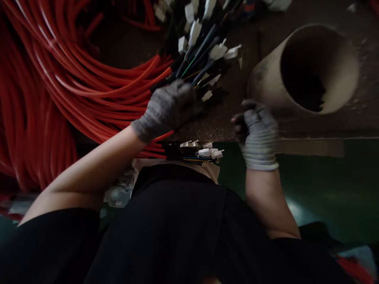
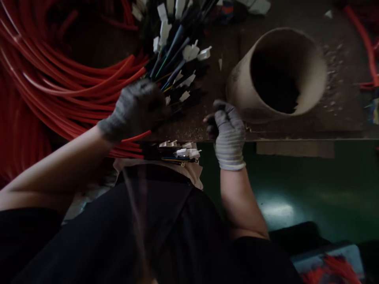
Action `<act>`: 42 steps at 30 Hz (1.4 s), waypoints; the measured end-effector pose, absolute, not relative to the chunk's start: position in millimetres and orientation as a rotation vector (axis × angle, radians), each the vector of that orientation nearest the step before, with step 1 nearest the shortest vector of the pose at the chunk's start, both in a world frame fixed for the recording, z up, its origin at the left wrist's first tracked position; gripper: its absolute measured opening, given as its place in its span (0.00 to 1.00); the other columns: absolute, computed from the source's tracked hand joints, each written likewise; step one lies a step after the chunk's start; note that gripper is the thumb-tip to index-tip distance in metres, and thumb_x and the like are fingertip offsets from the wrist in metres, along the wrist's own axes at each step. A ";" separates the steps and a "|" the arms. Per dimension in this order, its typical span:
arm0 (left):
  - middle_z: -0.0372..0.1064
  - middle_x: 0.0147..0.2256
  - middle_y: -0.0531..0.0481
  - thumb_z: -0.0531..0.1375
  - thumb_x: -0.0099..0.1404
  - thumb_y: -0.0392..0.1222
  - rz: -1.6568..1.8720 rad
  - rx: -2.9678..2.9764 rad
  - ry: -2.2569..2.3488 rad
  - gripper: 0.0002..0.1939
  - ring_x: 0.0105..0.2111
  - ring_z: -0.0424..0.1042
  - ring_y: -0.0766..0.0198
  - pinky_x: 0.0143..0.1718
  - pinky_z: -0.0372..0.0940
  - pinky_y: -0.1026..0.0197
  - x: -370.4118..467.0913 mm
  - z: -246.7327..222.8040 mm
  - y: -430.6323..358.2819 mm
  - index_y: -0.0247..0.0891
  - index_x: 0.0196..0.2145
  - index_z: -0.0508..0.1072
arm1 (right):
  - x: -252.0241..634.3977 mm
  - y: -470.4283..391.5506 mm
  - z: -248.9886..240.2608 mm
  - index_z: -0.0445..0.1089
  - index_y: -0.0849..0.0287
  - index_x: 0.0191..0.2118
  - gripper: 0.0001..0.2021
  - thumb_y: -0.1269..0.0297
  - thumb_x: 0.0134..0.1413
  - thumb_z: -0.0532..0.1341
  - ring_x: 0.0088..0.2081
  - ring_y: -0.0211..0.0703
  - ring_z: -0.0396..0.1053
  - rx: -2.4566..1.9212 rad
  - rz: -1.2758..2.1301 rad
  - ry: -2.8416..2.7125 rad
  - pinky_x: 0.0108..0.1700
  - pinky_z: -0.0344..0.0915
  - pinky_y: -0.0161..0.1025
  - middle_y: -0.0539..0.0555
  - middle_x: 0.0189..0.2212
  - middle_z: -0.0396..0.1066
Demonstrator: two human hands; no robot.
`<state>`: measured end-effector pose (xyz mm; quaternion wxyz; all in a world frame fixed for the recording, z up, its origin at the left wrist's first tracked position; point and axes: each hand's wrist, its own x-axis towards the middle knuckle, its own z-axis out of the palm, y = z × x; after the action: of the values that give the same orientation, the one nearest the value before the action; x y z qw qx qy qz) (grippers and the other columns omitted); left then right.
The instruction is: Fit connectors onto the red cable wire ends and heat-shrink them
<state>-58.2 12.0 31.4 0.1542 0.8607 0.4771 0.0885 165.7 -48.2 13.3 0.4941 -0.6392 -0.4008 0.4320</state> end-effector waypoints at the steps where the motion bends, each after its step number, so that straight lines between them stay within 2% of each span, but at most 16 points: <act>1: 0.72 0.39 0.42 0.56 0.69 0.48 0.027 2.522 1.220 0.15 0.42 0.72 0.52 0.41 0.66 0.54 -60.6 32.1 -3.1 0.33 0.41 0.76 | 168.5 -56.2 10.1 0.67 0.52 0.41 0.10 0.55 0.55 0.61 0.24 0.38 0.65 -1.549 1.084 -1.048 0.24 0.59 0.36 0.48 0.27 0.71; 3: 0.70 0.31 0.41 0.52 0.70 0.41 -0.361 2.567 1.155 0.14 0.32 0.72 0.53 0.30 0.64 0.57 -65.2 30.7 -36.1 0.32 0.36 0.75 | 171.9 -69.4 2.7 0.68 0.54 0.37 0.07 0.58 0.57 0.60 0.32 0.42 0.73 -1.514 1.182 -1.300 0.34 0.67 0.39 0.51 0.30 0.74; 5: 0.70 0.34 0.37 0.44 0.71 0.32 -0.398 2.679 1.228 0.19 0.30 0.72 0.53 0.25 0.60 0.59 -67.2 25.6 -65.8 0.30 0.40 0.74 | 171.9 -78.6 -4.7 0.70 0.54 0.37 0.05 0.62 0.60 0.58 0.39 0.45 0.74 -1.471 1.188 -1.568 0.43 0.68 0.42 0.52 0.34 0.75; 7: 0.69 0.37 0.34 0.41 0.71 0.30 -0.342 2.725 1.303 0.20 0.31 0.72 0.52 0.24 0.58 0.59 -66.6 19.2 -84.7 0.28 0.43 0.72 | 169.9 -85.6 -9.8 0.71 0.54 0.38 0.07 0.65 0.61 0.56 0.40 0.45 0.74 -1.478 1.101 -1.733 0.46 0.67 0.43 0.52 0.36 0.76; 9: 0.69 0.36 0.33 0.42 0.70 0.30 -0.334 2.697 1.316 0.18 0.31 0.72 0.51 0.24 0.58 0.59 -66.0 13.6 -90.5 0.28 0.43 0.72 | 168.5 -92.9 -11.5 0.72 0.54 0.40 0.07 0.65 0.62 0.55 0.40 0.45 0.74 -1.506 1.094 -1.800 0.45 0.66 0.42 0.52 0.37 0.76; 12: 0.68 0.31 0.35 0.43 0.68 0.29 -0.397 2.713 1.179 0.18 0.30 0.71 0.50 0.24 0.58 0.57 -69.3 8.0 -81.7 0.29 0.39 0.73 | 171.0 -106.6 -7.9 0.72 0.53 0.41 0.07 0.61 0.63 0.56 0.37 0.44 0.74 -1.464 1.329 -1.805 0.41 0.67 0.41 0.51 0.35 0.76; 15: 0.70 0.31 0.36 0.42 0.70 0.35 -0.369 2.761 1.099 0.20 0.29 0.71 0.51 0.25 0.60 0.55 -76.2 4.8 -66.0 0.31 0.41 0.73 | 178.9 -119.4 -0.5 0.73 0.53 0.40 0.07 0.58 0.63 0.59 0.36 0.43 0.75 -1.307 1.524 -1.656 0.39 0.70 0.41 0.51 0.35 0.76; 20: 0.74 0.35 0.41 0.49 0.69 0.44 0.005 2.396 1.387 0.18 0.33 0.74 0.55 0.34 0.65 0.57 -77.6 4.2 -44.4 0.31 0.48 0.70 | 191.8 -119.9 9.0 0.72 0.51 0.38 0.04 0.60 0.62 0.61 0.40 0.45 0.76 -1.304 1.145 -1.083 0.40 0.72 0.43 0.51 0.40 0.77; 25: 0.74 0.44 0.44 0.53 0.66 0.45 0.407 2.007 1.080 0.21 0.42 0.73 0.59 0.43 0.67 0.60 -58.2 7.8 -39.3 0.33 0.53 0.69 | 189.3 -97.7 8.4 0.76 0.52 0.38 0.05 0.61 0.55 0.65 0.37 0.45 0.73 -1.434 1.020 -1.206 0.43 0.71 0.44 0.51 0.36 0.77; 27: 0.73 0.47 0.44 0.54 0.66 0.45 0.537 1.946 1.071 0.22 0.44 0.73 0.59 0.44 0.67 0.60 -46.0 7.1 -40.8 0.33 0.55 0.69 | 187.9 -88.4 7.3 0.75 0.52 0.37 0.05 0.61 0.53 0.66 0.35 0.45 0.72 -1.504 0.966 -1.207 0.41 0.71 0.44 0.52 0.34 0.77; 30: 0.73 0.43 0.44 0.56 0.66 0.46 0.539 2.065 1.313 0.16 0.41 0.73 0.57 0.42 0.66 0.59 -25.9 2.4 -44.5 0.35 0.47 0.75 | 189.8 -76.0 6.6 0.73 0.54 0.34 0.04 0.62 0.53 0.65 0.34 0.44 0.71 -1.538 0.867 -1.264 0.40 0.70 0.43 0.52 0.32 0.75; 32: 0.73 0.42 0.43 0.57 0.67 0.46 0.409 2.156 1.431 0.13 0.39 0.72 0.57 0.39 0.65 0.59 -14.8 -2.0 -47.0 0.36 0.42 0.76 | 193.6 -69.4 7.1 0.73 0.55 0.33 0.04 0.62 0.54 0.64 0.31 0.43 0.70 -1.546 0.940 -1.371 0.37 0.69 0.42 0.52 0.29 0.74; 35: 0.74 0.42 0.43 0.55 0.68 0.44 0.279 2.204 1.461 0.13 0.41 0.73 0.56 0.40 0.65 0.58 -6.9 -7.8 -48.8 0.35 0.43 0.74 | 202.0 -63.0 8.6 0.73 0.55 0.33 0.03 0.63 0.54 0.63 0.24 0.39 0.66 -1.622 1.085 -1.470 0.32 0.67 0.40 0.50 0.26 0.72; 38: 0.75 0.41 0.42 0.54 0.69 0.43 0.295 2.181 1.477 0.14 0.40 0.73 0.56 0.41 0.65 0.57 -8.2 -10.6 -48.0 0.33 0.46 0.73 | 210.9 -59.5 7.8 0.74 0.55 0.33 0.03 0.63 0.53 0.63 0.28 0.41 0.68 -1.674 1.058 -1.490 0.35 0.67 0.40 0.51 0.28 0.74; 42: 0.75 0.39 0.43 0.56 0.68 0.44 0.451 2.138 1.369 0.13 0.39 0.73 0.57 0.41 0.65 0.58 -12.3 -10.1 -44.6 0.33 0.42 0.74 | 216.9 -56.0 2.2 0.76 0.55 0.31 0.04 0.62 0.51 0.64 0.35 0.45 0.72 -1.638 1.154 -1.511 0.40 0.69 0.43 0.52 0.30 0.76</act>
<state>-12.3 -44.6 -10.1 0.2780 0.7964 0.5101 0.1679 216.9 -56.0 2.2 0.3108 -0.6206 -0.5722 0.4369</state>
